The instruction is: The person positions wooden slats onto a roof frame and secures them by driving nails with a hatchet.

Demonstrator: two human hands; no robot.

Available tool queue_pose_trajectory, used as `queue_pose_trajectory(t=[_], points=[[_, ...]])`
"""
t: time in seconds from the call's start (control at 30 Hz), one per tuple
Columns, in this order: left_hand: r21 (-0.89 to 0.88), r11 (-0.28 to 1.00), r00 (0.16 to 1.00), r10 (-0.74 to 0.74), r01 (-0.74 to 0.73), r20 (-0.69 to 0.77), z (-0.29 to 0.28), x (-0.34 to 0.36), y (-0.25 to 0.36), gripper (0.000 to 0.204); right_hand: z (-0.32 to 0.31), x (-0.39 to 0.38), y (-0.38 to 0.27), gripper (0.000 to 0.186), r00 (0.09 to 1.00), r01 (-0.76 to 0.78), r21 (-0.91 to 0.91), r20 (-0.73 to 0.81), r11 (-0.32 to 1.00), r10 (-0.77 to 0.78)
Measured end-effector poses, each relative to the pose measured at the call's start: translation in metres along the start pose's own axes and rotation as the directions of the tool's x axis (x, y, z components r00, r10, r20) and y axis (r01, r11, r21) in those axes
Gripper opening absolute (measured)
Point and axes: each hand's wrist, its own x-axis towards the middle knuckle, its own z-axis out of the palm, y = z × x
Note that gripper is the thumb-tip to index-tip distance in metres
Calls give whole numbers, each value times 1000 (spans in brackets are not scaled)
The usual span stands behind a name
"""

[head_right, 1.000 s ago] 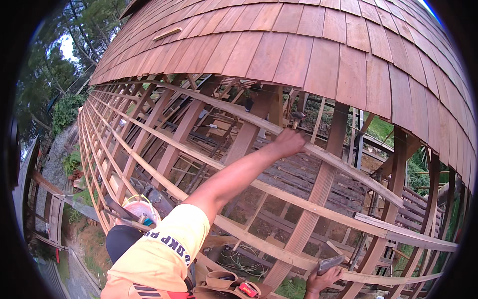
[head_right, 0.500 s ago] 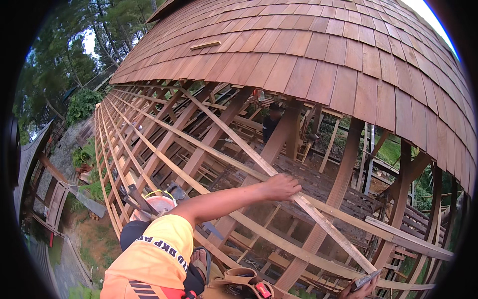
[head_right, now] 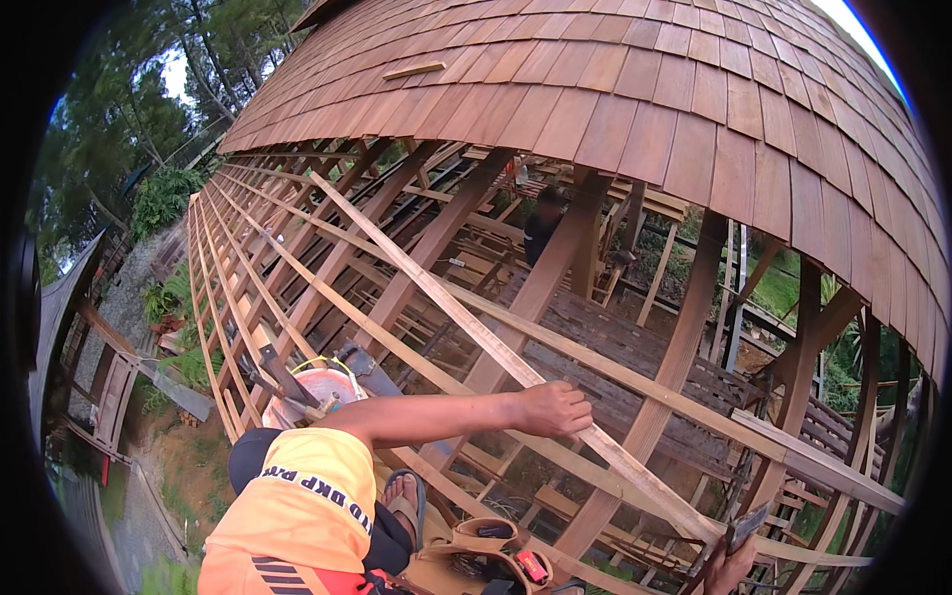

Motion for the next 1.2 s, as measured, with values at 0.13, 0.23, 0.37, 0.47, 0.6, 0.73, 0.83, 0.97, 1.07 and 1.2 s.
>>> queue_pose_trajectory(t=[0.13,0.23,0.37,0.47,0.6,0.73,0.83,0.97,1.07,1.2], points=[[-1,999,998,-53,53,-31,3,-5,-3,13,3,22,-8,50,981,-93,-57,163,994,101],[-22,987,985,-160,162,68,21,-24,-24,39,24,47,-62,34,998,-6,-59,63,998,10],[61,928,888,-369,367,273,21,-103,-43,38,87,78,-134,31,972,215,-41,101,976,-210],[57,932,894,-359,357,269,29,-102,-51,40,97,98,-131,31,966,222,-74,150,972,-209],[-16,890,868,-441,456,227,44,-82,-52,41,93,103,-120,31,975,211,-124,103,970,-199],[-26,873,856,-471,487,212,56,-76,-56,38,99,102,-126,32,980,198,-230,29,953,-196],[-35,863,852,-492,505,178,52,-77,-58,38,99,105,-129,35,976,205,-238,-28,949,-218],[-19,873,870,-484,488,93,33,-62,-81,40,87,138,-139,38,970,219,-188,-68,957,-235],[-56,802,802,-586,594,117,32,-39,-95,36,91,164,-140,35,974,209,-178,-47,962,-221],[-112,821,825,-539,560,172,58,-31,-103,36,114,174,-120,33,970,220,-161,-70,962,-234]])
